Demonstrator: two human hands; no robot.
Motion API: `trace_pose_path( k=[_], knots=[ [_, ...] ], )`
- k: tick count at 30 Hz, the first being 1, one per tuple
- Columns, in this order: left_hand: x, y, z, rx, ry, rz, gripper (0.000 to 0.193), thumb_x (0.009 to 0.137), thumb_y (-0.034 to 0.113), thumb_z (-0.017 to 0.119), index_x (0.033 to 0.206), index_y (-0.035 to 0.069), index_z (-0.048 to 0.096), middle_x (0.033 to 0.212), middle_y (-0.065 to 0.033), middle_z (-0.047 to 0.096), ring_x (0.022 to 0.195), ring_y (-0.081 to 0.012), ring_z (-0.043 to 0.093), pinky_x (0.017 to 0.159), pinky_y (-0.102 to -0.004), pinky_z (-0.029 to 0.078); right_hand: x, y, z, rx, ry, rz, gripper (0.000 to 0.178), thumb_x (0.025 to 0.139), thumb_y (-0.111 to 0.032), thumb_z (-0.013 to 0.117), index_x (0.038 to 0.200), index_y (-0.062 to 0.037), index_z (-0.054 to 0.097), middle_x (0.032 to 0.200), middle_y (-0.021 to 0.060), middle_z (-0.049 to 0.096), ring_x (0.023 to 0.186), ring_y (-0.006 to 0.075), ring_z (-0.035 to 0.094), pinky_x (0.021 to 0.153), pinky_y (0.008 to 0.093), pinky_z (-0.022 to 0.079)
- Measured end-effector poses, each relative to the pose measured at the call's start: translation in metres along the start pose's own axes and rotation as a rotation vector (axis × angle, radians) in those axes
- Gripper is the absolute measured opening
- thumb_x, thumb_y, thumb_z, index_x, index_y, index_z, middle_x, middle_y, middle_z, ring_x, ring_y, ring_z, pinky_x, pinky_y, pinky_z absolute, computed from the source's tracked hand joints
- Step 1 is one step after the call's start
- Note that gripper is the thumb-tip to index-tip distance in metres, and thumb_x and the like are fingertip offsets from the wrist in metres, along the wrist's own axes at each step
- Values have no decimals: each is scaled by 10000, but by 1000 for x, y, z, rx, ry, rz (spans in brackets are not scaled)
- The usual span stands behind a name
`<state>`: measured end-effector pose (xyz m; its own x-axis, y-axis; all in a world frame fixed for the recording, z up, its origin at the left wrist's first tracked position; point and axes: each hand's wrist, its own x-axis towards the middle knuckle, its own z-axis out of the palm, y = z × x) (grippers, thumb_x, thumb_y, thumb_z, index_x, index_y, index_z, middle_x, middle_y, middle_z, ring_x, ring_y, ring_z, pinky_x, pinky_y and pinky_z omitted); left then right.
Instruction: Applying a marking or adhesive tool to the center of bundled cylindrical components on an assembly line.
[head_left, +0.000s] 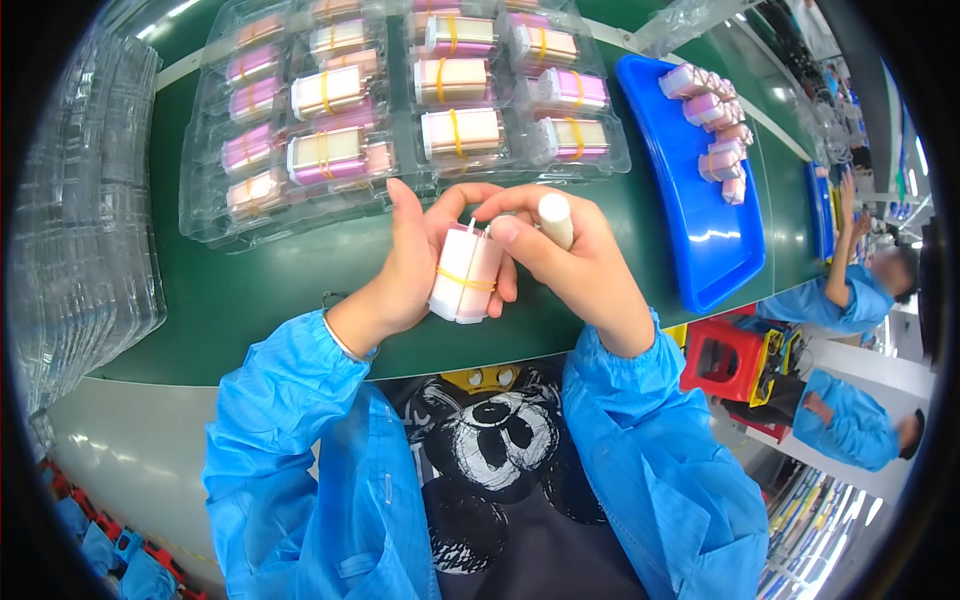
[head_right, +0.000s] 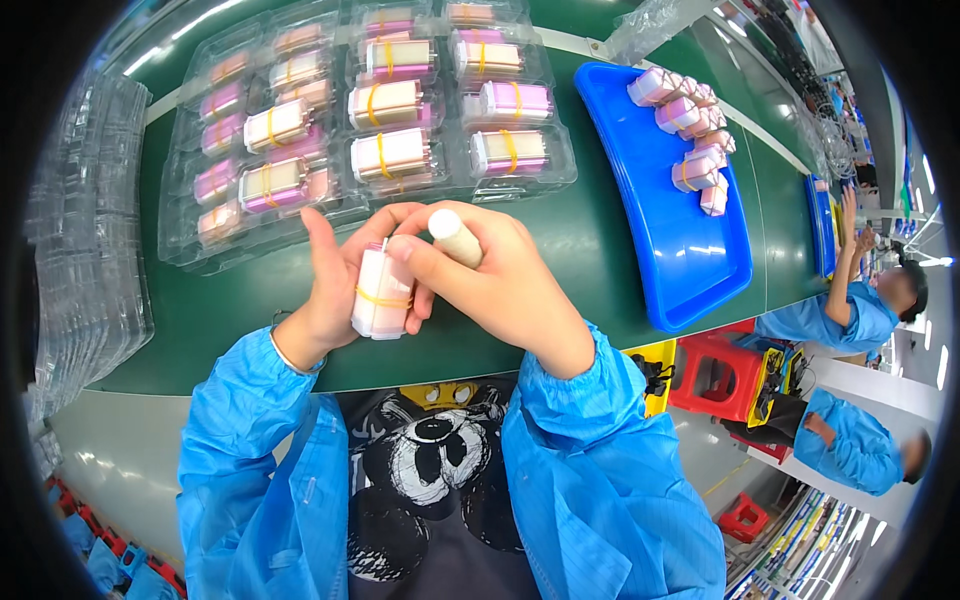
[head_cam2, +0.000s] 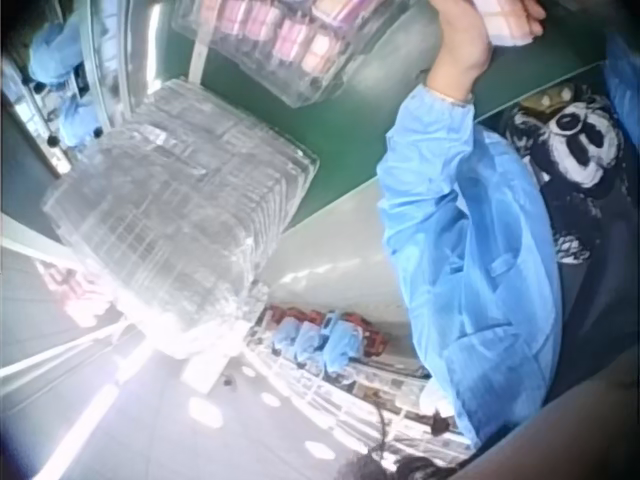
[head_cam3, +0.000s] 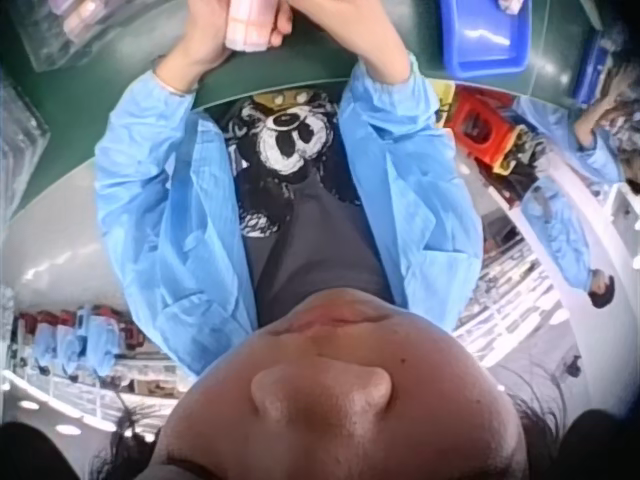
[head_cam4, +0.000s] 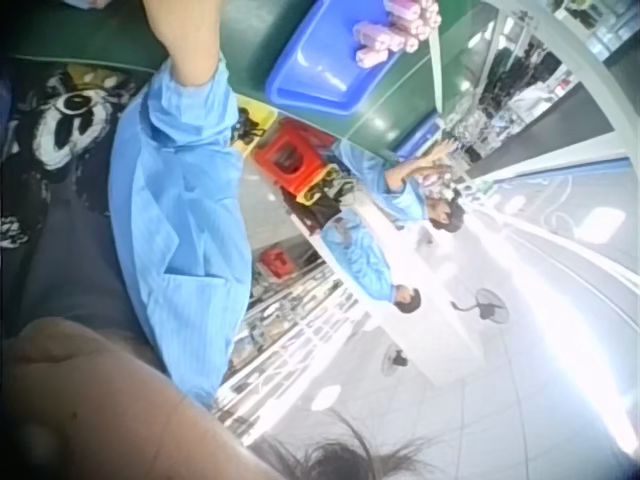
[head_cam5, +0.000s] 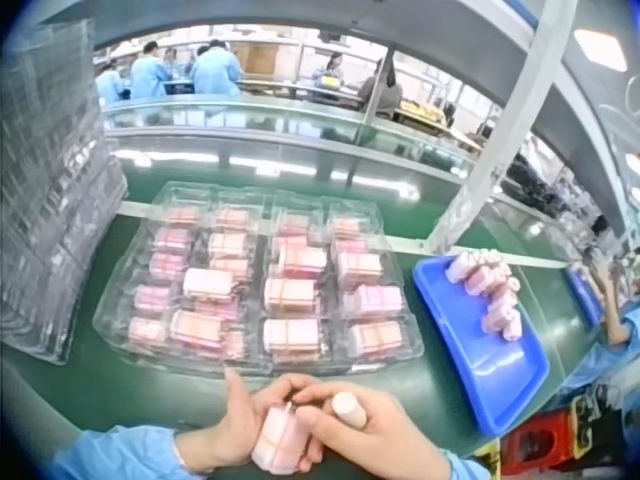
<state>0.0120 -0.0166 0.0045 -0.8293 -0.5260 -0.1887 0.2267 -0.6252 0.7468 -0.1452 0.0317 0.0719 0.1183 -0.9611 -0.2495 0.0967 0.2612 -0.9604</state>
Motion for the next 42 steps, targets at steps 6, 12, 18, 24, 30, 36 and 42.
trace_pose_path(
  k=[6,12,18,24,30,36,42],
  knots=[
    [-1,3,4,64,82,-6,1109,675,910,20,1287,52,364,930,-125,596,656,-195,632,539,-299,540,7,-3,9,-60,-28,33,198,903,-188,635,922,8,659,714,38,643,557,76,583,486,220,460],
    [-1,-2,2,113,100,-19,1024,725,874,35,1271,69,357,952,-120,592,692,-190,637,562,-292,547,12,7,0,-133,-60,109,217,888,-143,659,1025,20,616,766,63,636,562,98,589,467,219,445],
    [-3,-6,6,221,18,179,581,951,502,458,1309,61,334,943,-101,607,837,-175,637,695,-304,529,6,15,-17,-237,-2,-98,204,880,-130,659,1038,-6,630,666,-11,552,536,59,509,476,203,396],
    [-2,-1,2,1218,58,590,449,770,200,763,1156,83,566,1052,-102,651,919,-237,654,793,-331,514,-17,15,-50,106,219,-544,311,966,-330,492,897,-31,538,634,9,475,463,60,379,409,217,288],
    [3,-9,5,1344,254,731,379,641,152,820,980,106,658,915,-55,695,753,-232,680,638,-310,534,-39,9,-27,295,-35,-888,406,917,-406,569,689,-81,485,590,49,514,433,146,456,394,286,356],
    [2,-11,7,1367,290,701,425,541,128,823,929,120,649,857,-40,688,687,-215,671,584,-301,518,-30,12,-17,188,-146,-778,393,884,-372,629,684,-68,481,585,44,510,471,154,460,434,295,371],
    [3,-12,8,1427,329,759,390,546,221,812,857,169,582,749,19,638,590,-197,628,516,-314,469,-29,14,-10,178,-111,-710,376,871,-320,640,658,-57,475,566,47,495,466,157,461,429,293,363]
  ],
)
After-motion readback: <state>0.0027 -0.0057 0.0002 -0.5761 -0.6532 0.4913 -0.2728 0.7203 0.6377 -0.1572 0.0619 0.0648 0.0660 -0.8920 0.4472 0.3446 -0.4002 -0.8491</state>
